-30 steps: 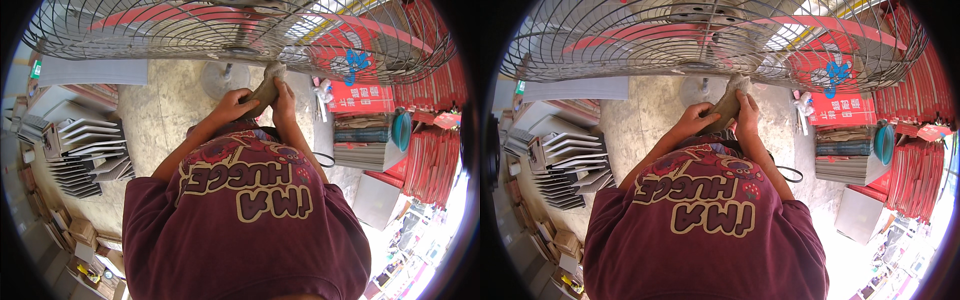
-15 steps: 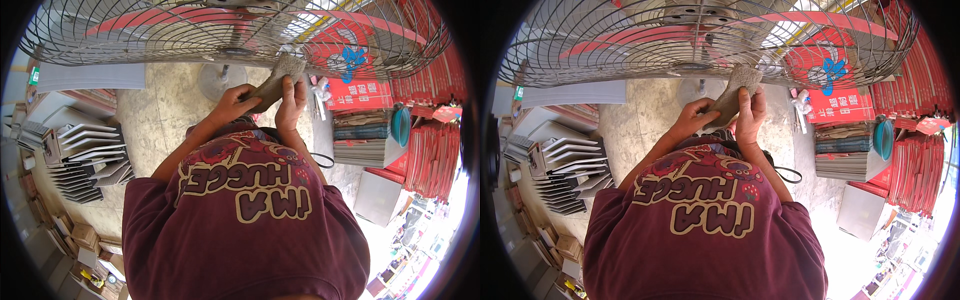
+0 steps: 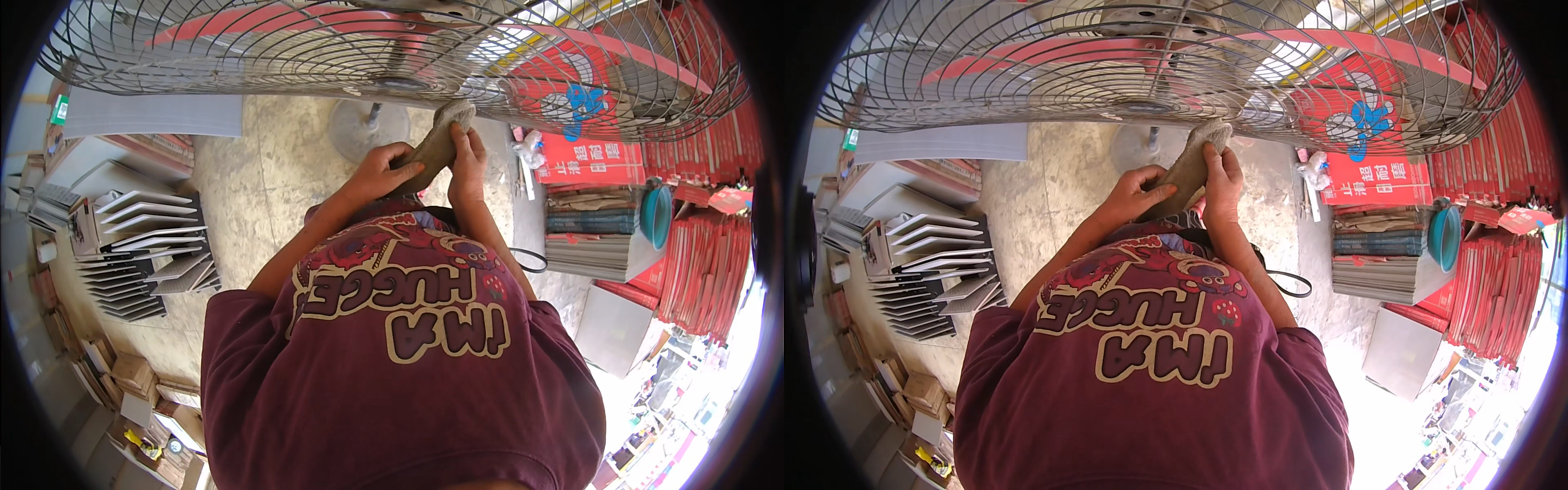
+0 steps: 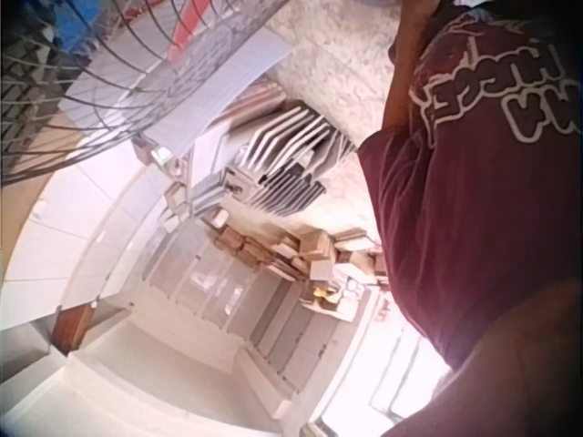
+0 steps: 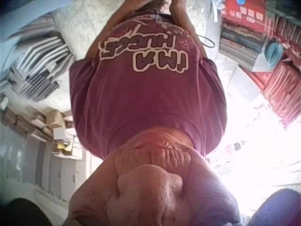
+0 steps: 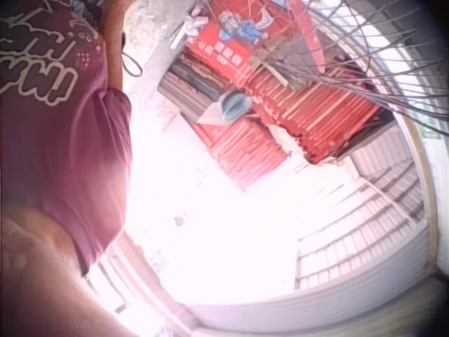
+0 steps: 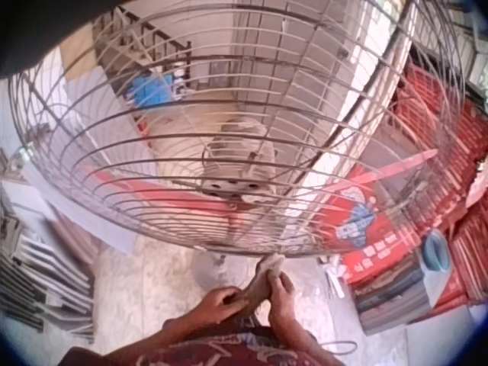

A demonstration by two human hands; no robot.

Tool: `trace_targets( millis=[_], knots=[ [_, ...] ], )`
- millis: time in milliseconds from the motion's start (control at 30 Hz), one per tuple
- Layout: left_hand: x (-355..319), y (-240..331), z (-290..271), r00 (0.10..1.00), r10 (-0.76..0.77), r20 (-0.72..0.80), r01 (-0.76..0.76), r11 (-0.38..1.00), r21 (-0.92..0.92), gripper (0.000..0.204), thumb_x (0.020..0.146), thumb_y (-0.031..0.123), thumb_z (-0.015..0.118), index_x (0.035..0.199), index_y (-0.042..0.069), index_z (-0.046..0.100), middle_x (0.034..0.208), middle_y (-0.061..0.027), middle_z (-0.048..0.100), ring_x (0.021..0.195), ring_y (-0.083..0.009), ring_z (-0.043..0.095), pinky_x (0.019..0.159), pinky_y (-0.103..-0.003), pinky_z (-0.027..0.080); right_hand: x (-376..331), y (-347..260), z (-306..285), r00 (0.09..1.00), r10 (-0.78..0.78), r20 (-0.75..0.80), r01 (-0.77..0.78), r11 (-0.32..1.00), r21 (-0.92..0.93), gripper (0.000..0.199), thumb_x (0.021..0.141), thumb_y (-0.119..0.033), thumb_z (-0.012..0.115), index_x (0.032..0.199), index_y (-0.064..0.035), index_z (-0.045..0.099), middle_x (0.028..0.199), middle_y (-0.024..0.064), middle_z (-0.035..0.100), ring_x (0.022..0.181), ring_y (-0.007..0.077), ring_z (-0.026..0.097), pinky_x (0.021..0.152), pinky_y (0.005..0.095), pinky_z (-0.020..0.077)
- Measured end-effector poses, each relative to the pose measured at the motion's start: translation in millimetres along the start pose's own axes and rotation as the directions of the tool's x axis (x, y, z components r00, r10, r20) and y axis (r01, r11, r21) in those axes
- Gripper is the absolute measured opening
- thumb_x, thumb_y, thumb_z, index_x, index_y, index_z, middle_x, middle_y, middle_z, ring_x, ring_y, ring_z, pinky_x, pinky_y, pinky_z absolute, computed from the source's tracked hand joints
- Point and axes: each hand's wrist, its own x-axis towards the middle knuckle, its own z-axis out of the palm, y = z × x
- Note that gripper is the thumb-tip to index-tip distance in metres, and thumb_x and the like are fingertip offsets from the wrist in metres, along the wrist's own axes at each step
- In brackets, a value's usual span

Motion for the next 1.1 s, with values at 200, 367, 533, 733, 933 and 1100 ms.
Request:
trace_targets(
  millis=[200,367,533,733,933,1100],
  knots=[
    [-3.7,2.1,-5.7,0.999,0.024,-0.034,-0.026,0.996,-0.088,0.025,0.082,0.02,0.066,0.091,-0.002,0.06,0.077,-0.0039,0.061,0.07,-0.0074,0.053,0.062,-0.024,0.044,-19.3,-18.3,22.8,0.943,-0.278,0.182,0.291,0.956,-0.047,0.017,0.089,-0.013,0.058,0.101,-0.0021,0.056,0.085,-0.0002,0.06,0.075,0.0045,0.051,0.067,0.0194,0.0421],
    [-3.4,-5.3,-12.1,0.996,0.063,-0.067,-0.068,0.994,-0.081,0.021,0.08,0.018,0.065,0.085,-0.001,0.057,0.071,-0.0013,0.056,0.066,-0.0057,0.047,0.058,-0.024,0.04,-23.2,-20.6,34.7,0.885,-0.328,0.331,0.383,0.916,-0.116,0.023,0.088,-0.011,0.059,0.107,-0.0007,0.054,0.085,-0.0002,0.06,0.075,0.0043,0.051,0.067,0.0189,0.042],
    [-6.3,-6.7,-16.3,0.995,0.046,-0.091,-0.052,0.996,-0.073,0.022,0.08,0.019,0.064,0.082,-0.002,0.057,0.067,-0.0007,0.055,0.064,-0.0054,0.046,0.055,-0.024,0.039,-13.9,-16.3,37.3,0.933,-0.194,0.304,0.257,0.949,-0.181,0.027,0.086,-0.014,0.061,0.108,0.0005,0.056,0.084,0.0003,0.061,0.074,0.005,0.051,0.066,0.0192,0.0422],
    [-11.9,-10.0,-18.8,0.997,-0.002,-0.08,-0.003,0.998,-0.063,0.024,0.08,0.021,0.064,0.085,-0.002,0.058,0.067,-0.0024,0.057,0.063,-0.0064,0.049,0.055,-0.025,0.041,-8.9,-11.0,41.1,0.977,0.049,0.206,-0.018,0.988,-0.152,0.024,0.086,-0.018,0.06,0.1,0.0018,0.06,0.081,0.0012,0.061,0.073,0.0068,0.052,0.064,0.0209,0.0429],
    [-14.3,-15.6,-27.0,0.991,-0.129,0.016,0.129,0.991,0.03,0.027,0.082,0.017,0.063,0.101,-0.002,0.058,0.088,-0.0055,0.063,0.081,-0.0108,0.057,0.073,-0.027,0.046,-4.8,-3.2,39.3,0.968,0.074,0.241,-0.015,0.971,-0.24,0.021,0.087,-0.019,0.059,0.097,-0.0006,0.061,0.084,0.0001,0.06,0.075,0.0062,0.051,0.065,0.0208,0.0418],
    [-20.1,1.4,-27.3,0.997,0.004,-0.08,-0.011,0.996,-0.089,0.029,0.079,0.019,0.063,0.096,-0.003,0.059,0.078,-0.0055,0.061,0.072,-0.0095,0.055,0.064,-0.026,0.045,-10.4,-6.0,46.7,0.926,-0.146,0.347,0.271,0.898,-0.346,0.019,0.085,-0.018,0.062,0.088,-0.0004,0.058,0.072,-0.002,0.055,0.066,0.0036,0.043,0.057,0.0193,0.0385]
  ],
)
